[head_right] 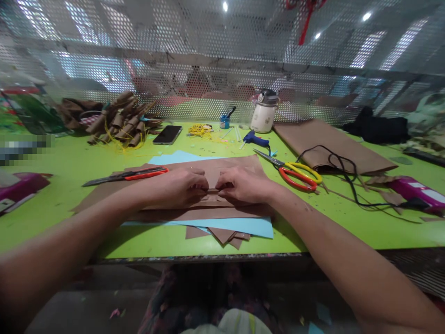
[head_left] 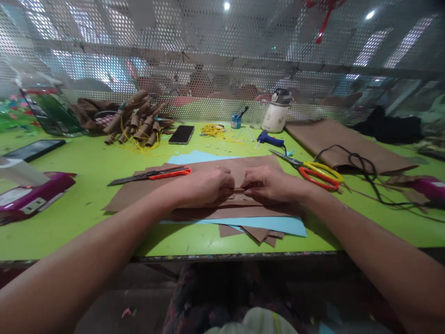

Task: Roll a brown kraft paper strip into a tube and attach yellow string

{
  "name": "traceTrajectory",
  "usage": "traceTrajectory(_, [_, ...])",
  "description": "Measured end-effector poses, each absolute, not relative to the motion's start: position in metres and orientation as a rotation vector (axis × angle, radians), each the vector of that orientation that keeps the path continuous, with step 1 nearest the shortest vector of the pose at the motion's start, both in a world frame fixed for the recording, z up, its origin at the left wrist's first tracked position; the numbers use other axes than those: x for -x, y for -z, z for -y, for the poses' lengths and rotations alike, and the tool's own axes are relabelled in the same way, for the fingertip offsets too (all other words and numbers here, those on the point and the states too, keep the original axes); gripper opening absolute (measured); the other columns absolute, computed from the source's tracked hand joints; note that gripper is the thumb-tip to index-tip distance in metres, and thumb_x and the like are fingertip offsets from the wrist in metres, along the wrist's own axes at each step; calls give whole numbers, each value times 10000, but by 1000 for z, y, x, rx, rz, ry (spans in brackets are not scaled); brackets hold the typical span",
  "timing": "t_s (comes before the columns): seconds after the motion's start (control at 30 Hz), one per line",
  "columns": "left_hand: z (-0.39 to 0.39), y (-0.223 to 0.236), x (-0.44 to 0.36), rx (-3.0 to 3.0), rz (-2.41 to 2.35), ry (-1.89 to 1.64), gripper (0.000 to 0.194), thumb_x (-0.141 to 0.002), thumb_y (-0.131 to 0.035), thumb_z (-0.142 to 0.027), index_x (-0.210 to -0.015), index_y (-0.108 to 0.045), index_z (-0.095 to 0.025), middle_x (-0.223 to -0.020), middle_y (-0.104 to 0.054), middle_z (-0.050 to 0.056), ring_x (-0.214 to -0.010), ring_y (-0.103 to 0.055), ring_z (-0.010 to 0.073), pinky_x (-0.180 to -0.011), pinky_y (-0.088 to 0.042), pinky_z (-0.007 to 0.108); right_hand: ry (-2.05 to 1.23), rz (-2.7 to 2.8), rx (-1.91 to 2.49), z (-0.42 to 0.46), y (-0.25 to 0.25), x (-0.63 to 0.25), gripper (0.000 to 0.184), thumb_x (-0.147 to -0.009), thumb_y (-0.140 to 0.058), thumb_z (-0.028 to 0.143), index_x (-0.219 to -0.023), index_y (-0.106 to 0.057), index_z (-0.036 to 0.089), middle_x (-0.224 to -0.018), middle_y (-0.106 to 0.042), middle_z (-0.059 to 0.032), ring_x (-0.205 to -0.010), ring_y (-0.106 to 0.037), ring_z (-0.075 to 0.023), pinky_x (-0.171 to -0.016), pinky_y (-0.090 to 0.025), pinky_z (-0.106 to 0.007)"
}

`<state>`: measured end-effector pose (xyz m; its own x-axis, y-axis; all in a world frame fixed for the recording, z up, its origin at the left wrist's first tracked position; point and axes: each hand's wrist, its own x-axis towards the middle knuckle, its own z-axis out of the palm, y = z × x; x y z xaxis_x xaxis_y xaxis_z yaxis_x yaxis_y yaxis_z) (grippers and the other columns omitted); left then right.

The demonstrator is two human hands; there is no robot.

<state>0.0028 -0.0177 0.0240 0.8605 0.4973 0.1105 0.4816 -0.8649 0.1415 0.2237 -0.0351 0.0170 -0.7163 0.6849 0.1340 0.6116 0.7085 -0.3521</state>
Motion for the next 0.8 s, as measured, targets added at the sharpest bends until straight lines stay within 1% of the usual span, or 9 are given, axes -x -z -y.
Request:
traceTrajectory(0.1, [17,-24,-1,-2932,-752,-224,167,-812,-470,-206,-765,-629,-186,-738,-620,22,-619,-521,125,-591,-349,247,-406,2667,988,36,-18,-225,112,-824,-568,168,-870,-662,128,-842,-626,-65,-764,-554,-149,-690,-415,-250])
traceTrajectory(0.2, [16,-24,-1,-2925,-749,-201,182,-825,-467,-219,-777,-638,-182,-757,-620,31,-630,-532,126,-601,-361,247,-352,2699,1017,38,-19,-223,108,-831,-555,164,-854,-657,139,-851,-630,-62,-766,-553,-153,-690,-408,-257])
traceTrajectory(0.37, [19,-20,-12,-2935,-855,-231,233,-871,-444,-299,-892,-637,-170,-859,-628,62,-719,-565,160,-644,-404,261,-199,2696,1177,43,-17,-214,160,-867,-504,223,-875,-645,148,-889,-650,-77,-812,-564,-181,-695,-386,-279])
traceTrajectory(0.5, [21,-16,-18,-2942,-847,-253,221,-881,-441,-278,-944,-618,-162,-933,-630,75,-772,-572,171,-698,-422,276,-180,2674,1204,45,-16,-210,155,-868,-500,228,-894,-633,152,-905,-652,-79,-825,-563,-189,-690,-376,-282])
traceTrajectory(0.63, [21,-16,-15,-2936,-798,-248,206,-884,-428,-269,-908,-605,-166,-918,-617,59,-725,-550,148,-650,-405,255,-234,2693,1178,44,-17,-212,138,-860,-509,213,-887,-631,155,-919,-644,-78,-850,-558,-186,-711,-373,-278])
traceTrajectory(0.8, [20,-24,-10,-2934,-826,-135,197,-871,-420,-247,-807,-582,-154,-831,-600,51,-663,-516,132,-592,-368,237,-289,2719,1179,44,-20,-217,114,-848,-511,176,-879,-620,159,-926,-631,-73,-864,-546,-182,-731,-371,-275])
